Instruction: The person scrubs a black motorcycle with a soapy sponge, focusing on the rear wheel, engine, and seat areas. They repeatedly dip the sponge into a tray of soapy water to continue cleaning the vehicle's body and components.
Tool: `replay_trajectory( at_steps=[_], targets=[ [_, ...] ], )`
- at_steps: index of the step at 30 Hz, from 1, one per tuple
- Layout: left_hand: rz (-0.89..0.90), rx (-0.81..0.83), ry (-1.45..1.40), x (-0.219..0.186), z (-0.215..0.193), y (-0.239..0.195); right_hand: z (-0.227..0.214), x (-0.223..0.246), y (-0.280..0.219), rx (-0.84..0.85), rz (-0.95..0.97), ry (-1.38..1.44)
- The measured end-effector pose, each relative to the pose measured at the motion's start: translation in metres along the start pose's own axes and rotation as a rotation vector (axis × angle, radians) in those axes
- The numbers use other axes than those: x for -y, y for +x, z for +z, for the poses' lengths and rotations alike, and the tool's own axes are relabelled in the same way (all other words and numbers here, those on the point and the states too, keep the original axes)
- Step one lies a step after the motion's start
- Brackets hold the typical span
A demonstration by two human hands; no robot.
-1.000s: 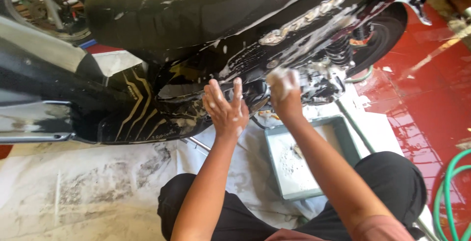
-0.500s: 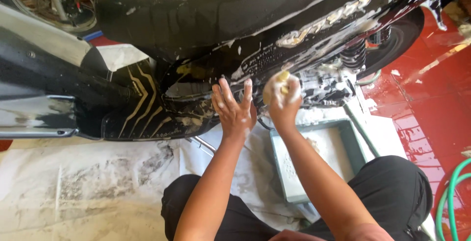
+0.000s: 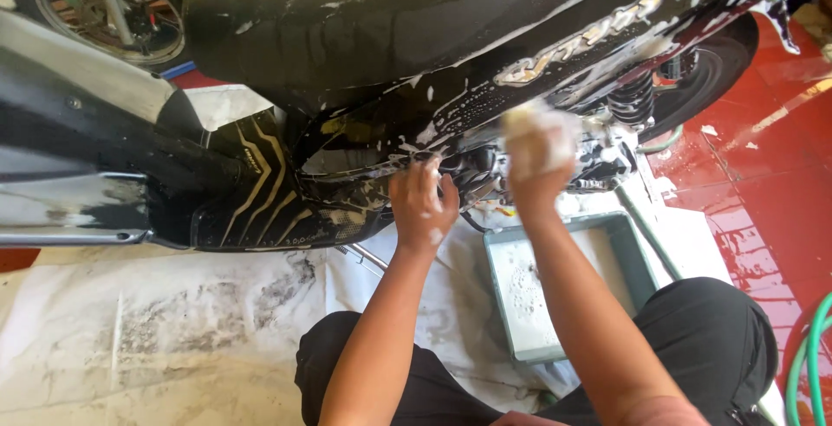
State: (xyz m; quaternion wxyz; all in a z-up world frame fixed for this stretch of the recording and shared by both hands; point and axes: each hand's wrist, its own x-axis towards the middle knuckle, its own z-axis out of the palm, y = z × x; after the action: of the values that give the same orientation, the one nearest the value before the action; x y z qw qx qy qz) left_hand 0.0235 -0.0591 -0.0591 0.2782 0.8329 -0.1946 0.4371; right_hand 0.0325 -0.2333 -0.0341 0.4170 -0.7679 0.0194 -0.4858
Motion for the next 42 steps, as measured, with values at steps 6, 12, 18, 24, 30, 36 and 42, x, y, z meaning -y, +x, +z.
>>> replay_trajectory(
  at_steps=[6,12,18,24,30,36,42],
  targets=[
    [-0.092,0.031,0.041,0.019,-0.006,-0.009,0.029,0.004,-0.037,-0.108,0.251,0.298],
    [-0.152,-0.007,0.059,0.029,-0.037,0.005,-0.006,0.037,-0.001,0.026,-0.448,-0.543],
    [-0.213,-0.009,-0.003,0.035,-0.051,0.006,0.036,0.078,-0.04,-0.214,0.128,0.605],
    [-0.234,0.069,-0.023,0.039,-0.05,0.003,0.018,0.033,-0.034,0.335,-0.414,-0.255],
    [-0.292,0.161,-0.162,0.024,-0.068,0.016,-0.041,0.04,0.043,-0.119,-0.331,-0.354],
    [-0.251,0.135,-0.103,0.002,-0.025,0.004,-0.02,0.018,-0.003,0.261,-0.192,-0.184],
    [-0.066,0.135,-0.266,-0.059,0.013,-0.002,-0.099,0.0,0.021,0.365,-0.275,-0.398]
  ],
)
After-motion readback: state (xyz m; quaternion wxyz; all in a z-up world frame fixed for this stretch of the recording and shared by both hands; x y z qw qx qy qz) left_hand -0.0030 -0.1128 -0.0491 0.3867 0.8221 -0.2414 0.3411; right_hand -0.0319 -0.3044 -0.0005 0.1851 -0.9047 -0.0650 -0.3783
